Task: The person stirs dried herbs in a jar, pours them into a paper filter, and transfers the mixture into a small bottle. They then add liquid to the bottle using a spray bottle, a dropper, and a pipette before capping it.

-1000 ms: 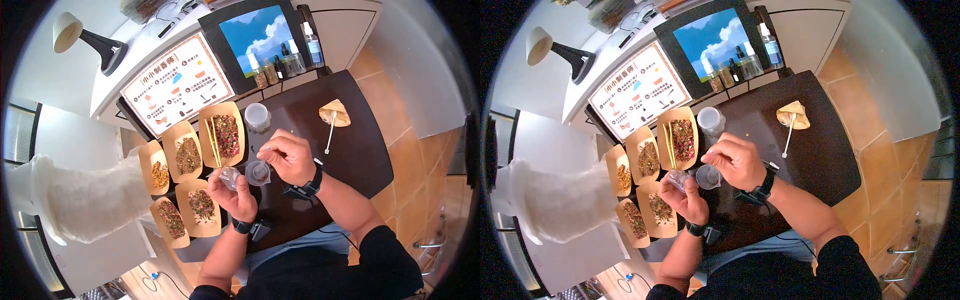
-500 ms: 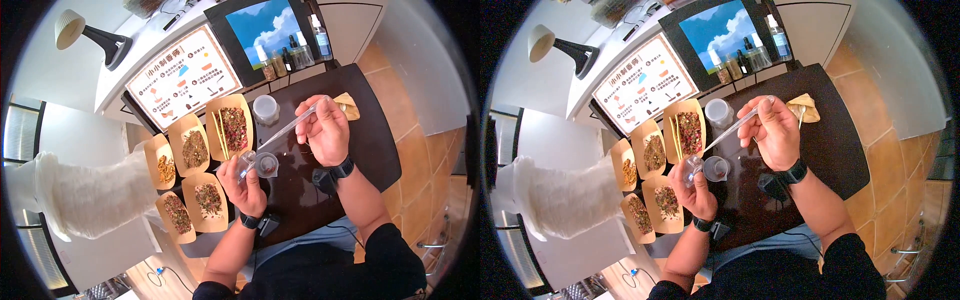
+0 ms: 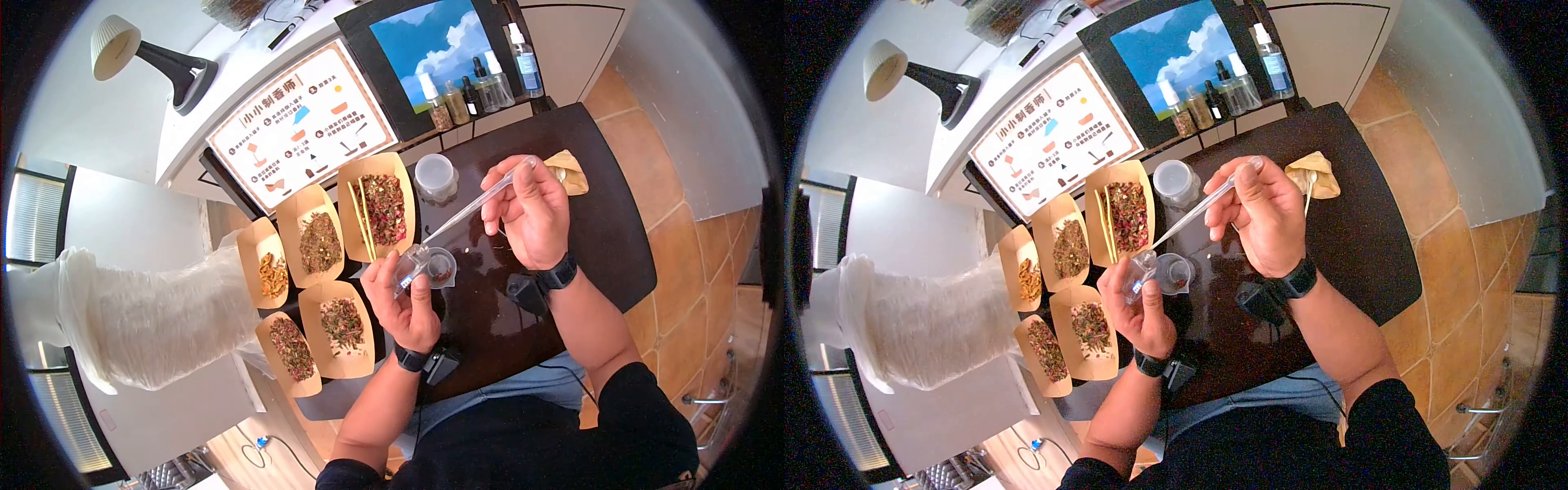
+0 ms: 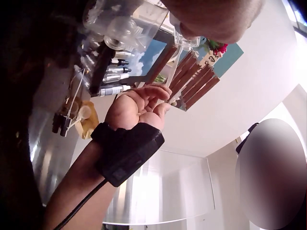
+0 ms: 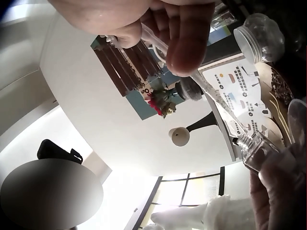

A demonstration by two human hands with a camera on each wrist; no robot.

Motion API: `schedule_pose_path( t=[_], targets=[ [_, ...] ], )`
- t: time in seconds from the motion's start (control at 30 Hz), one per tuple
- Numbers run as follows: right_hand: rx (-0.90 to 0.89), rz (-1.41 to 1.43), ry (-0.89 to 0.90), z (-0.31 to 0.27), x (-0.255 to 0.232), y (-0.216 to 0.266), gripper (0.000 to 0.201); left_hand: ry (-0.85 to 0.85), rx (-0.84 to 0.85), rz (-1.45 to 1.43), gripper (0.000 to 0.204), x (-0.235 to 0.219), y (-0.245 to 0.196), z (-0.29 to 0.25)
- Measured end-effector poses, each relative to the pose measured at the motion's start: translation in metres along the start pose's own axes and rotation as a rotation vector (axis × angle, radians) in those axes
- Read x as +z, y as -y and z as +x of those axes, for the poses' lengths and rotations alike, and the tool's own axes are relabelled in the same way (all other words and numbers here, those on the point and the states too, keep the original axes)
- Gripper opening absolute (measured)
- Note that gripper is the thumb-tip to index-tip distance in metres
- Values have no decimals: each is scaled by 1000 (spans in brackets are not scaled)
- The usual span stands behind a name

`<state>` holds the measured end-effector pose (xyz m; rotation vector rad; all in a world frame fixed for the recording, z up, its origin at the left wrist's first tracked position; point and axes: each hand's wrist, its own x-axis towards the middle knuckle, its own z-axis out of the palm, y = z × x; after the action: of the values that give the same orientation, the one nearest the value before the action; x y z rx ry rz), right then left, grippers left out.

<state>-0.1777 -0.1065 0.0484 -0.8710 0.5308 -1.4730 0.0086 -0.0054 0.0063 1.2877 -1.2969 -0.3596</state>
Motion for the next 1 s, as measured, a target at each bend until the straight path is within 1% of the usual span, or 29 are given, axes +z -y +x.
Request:
schedule_pose_path(
  t=[0.07, 0.2, 0.3, 0.47, 0.57, 0.77, 1.0],
  targets=[
    [-16, 40, -68, 0, 3, 5, 35, 3, -7, -18, 40, 0, 1, -1],
    [-20, 36, -71, 1, 4, 6, 35, 12, -30, -40, 42, -1, 2, -2],
    [-4, 36, -55, 0, 4, 5, 35, 16, -30, -41, 42, 0, 3, -2],
    [-20, -66, 4, -2, 2, -1, 32, 24, -27, -31, 42, -1, 3, -2],
    [-21, -77, -17, -3, 5, -1, 30, 25, -34, -39, 42, -1, 3, -3],
    [-67, -109, 16, -1, 1, -3, 30, 23, -35, -54, 42, -1, 2, -2],
    [-72, -105, 15, -2, -1, -5, 29, 34, -39, -60, 42, -1, 3, -3]
  ],
)
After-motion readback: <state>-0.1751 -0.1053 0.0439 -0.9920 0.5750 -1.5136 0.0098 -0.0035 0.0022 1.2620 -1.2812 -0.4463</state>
